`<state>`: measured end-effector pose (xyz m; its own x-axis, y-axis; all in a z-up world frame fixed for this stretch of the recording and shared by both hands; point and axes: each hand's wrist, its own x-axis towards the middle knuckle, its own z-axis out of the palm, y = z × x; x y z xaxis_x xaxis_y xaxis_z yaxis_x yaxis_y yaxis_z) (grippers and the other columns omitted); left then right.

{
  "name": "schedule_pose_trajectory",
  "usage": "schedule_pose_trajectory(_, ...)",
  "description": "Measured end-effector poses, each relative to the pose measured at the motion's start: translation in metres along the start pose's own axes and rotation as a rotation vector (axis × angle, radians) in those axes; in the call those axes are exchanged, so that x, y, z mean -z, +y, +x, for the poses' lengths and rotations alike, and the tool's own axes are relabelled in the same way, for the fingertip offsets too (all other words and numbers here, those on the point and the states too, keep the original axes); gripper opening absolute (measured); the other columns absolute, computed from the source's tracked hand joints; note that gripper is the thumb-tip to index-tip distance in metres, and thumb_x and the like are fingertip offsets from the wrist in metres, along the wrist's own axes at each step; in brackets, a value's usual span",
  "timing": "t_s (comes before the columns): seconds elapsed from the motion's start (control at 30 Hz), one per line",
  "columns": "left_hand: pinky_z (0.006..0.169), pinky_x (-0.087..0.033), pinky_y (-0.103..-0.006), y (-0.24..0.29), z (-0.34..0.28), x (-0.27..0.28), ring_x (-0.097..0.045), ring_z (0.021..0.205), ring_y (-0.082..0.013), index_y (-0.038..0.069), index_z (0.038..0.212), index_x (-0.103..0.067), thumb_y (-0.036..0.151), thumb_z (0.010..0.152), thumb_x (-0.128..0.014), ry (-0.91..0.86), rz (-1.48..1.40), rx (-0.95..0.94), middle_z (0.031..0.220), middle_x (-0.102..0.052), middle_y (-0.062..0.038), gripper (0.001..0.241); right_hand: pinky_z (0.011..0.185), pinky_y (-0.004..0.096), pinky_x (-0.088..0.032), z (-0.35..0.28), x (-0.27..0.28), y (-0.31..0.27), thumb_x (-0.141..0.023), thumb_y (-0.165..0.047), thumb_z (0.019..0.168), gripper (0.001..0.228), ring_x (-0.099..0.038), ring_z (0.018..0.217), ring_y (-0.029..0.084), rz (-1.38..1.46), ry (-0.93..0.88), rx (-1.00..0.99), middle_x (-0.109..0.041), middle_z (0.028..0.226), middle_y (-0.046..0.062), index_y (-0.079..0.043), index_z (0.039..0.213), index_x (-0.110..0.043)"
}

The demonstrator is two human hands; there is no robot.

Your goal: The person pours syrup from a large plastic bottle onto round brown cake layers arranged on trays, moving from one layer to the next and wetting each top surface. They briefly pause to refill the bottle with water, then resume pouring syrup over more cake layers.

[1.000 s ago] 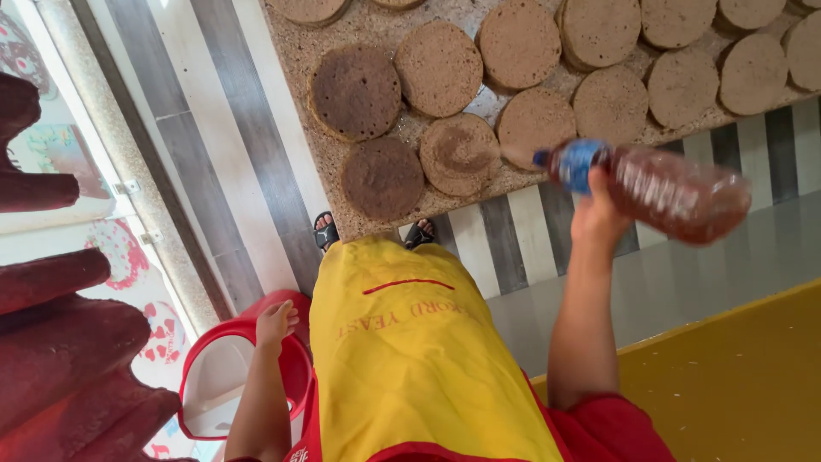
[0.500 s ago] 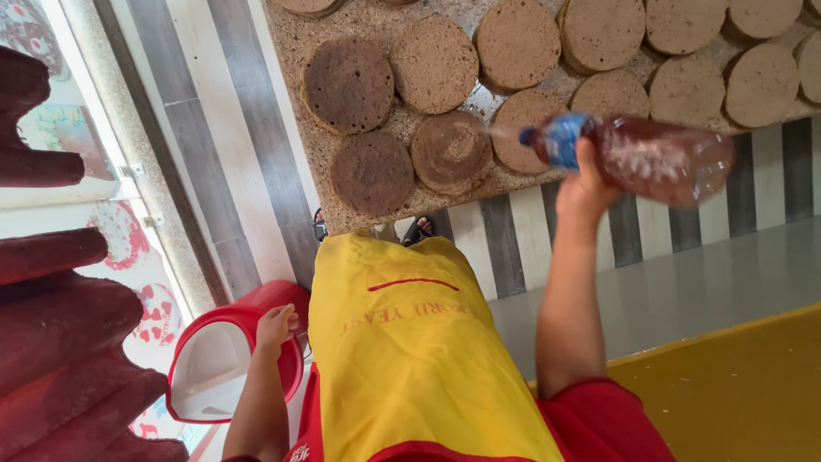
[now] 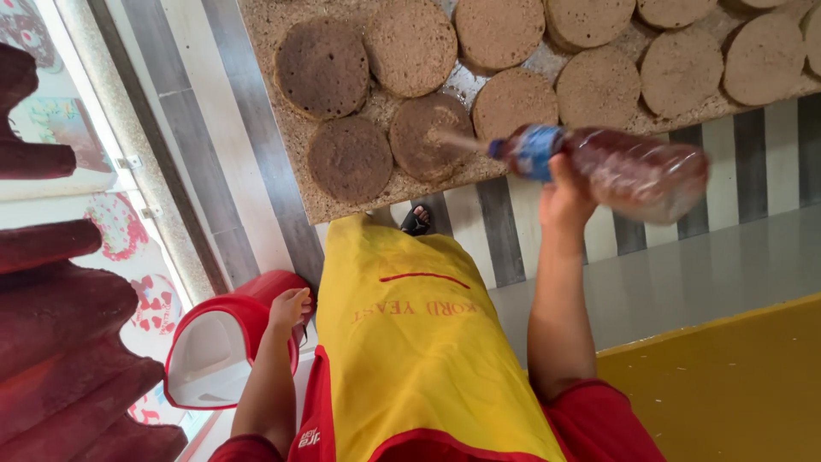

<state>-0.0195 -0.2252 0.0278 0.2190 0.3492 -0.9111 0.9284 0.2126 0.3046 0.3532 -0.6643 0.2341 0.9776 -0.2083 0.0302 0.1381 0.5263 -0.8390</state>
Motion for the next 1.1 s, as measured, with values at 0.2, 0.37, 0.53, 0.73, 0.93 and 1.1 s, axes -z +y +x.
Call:
schedule_pose_trajectory(0.2, 0.057, -0.047, -0.0330, 0.001, -0.002, 0.017, -0.063, 0.074, -0.0190, 0.004, 0.119, -0.071, 0.030, 0.098, -0.067, 0.016, -0.132, -0.010, 0.095, -0.072, -0.008, 0.033, 0.122, 0.050, -0.046, 0.002, 0.014, 0.008, -0.089, -0.007, 0.090, 0.068, -0.059, 0.133, 0.032, -0.038, 0.004, 0.035, -0.062, 0.139, 0.011, -0.009, 0.146, -0.050)
schedule_pose_trajectory(0.37, 0.064, -0.058, -0.0336, -0.001, 0.022, 0.043, -0.070, 0.079, -0.0193, 0.006, 0.119, -0.071, 0.030, 0.097, -0.067, 0.022, -0.051, 0.075, 0.098, -0.074, -0.009, 0.033, 0.124, 0.049, -0.044, -0.005, 0.003, -0.032, -0.088, -0.013, 0.091, 0.062, -0.059, 0.137, 0.033, -0.111, -0.032, 0.060, -0.065, 0.141, 0.014, -0.005, 0.143, -0.055)
schedule_pose_trajectory(0.53, 0.065, -0.053, -0.0352, -0.002, 0.022, 0.054, -0.069, 0.082, -0.0205, 0.006, 0.121, -0.071, 0.031, 0.098, -0.066, 0.069, -0.146, 0.086, 0.101, -0.075, -0.008, 0.035, 0.125, 0.050, -0.043, -0.025, -0.035, -0.076, -0.088, -0.016, 0.092, 0.059, -0.058, 0.138, 0.033, -0.180, -0.121, 0.020, -0.063, 0.142, 0.010, -0.007, 0.141, -0.057)
schedule_pose_trajectory(0.73, 0.071, -0.055, -0.0350, 0.037, 0.042, 0.061, -0.071, 0.086, -0.0193, 0.008, 0.122, -0.071, 0.031, 0.098, -0.065, 0.033, -0.045, 0.066, 0.103, -0.075, -0.007, 0.034, 0.121, 0.054, -0.045, -0.031, -0.029, -0.043, -0.087, -0.012, 0.092, 0.058, -0.061, 0.132, 0.036, -0.330, -0.085, -0.015, -0.065, 0.138, 0.016, -0.011, 0.141, -0.054)
schedule_pose_trajectory(0.93, 0.072, -0.055, -0.0348, 0.060, 0.064, 0.072, -0.071, 0.087, -0.0189, 0.008, 0.121, -0.070, 0.032, 0.099, -0.064, -0.027, -0.054, -0.001, 0.105, -0.075, -0.007, 0.033, 0.123, 0.053, -0.045, -0.002, -0.044, -0.045, -0.088, -0.009, 0.094, 0.061, -0.061, 0.134, 0.034, -0.173, 0.015, 0.043, -0.061, 0.140, 0.012, -0.011, 0.143, -0.051)
schedule_pose_trajectory(1.1, 0.073, -0.054, -0.0342, 0.055, 0.064, 0.092, -0.071, 0.088, -0.0196, 0.007, 0.120, -0.070, 0.032, 0.099, -0.064, 0.041, -0.206, -0.004, 0.105, -0.074, -0.008, 0.033, 0.122, 0.049, -0.044, -0.010, -0.054, -0.072, -0.089, -0.014, 0.093, 0.065, -0.059, 0.138, 0.033, -0.251, -0.005, 0.061, -0.061, 0.138, 0.013, -0.001, 0.146, -0.052)
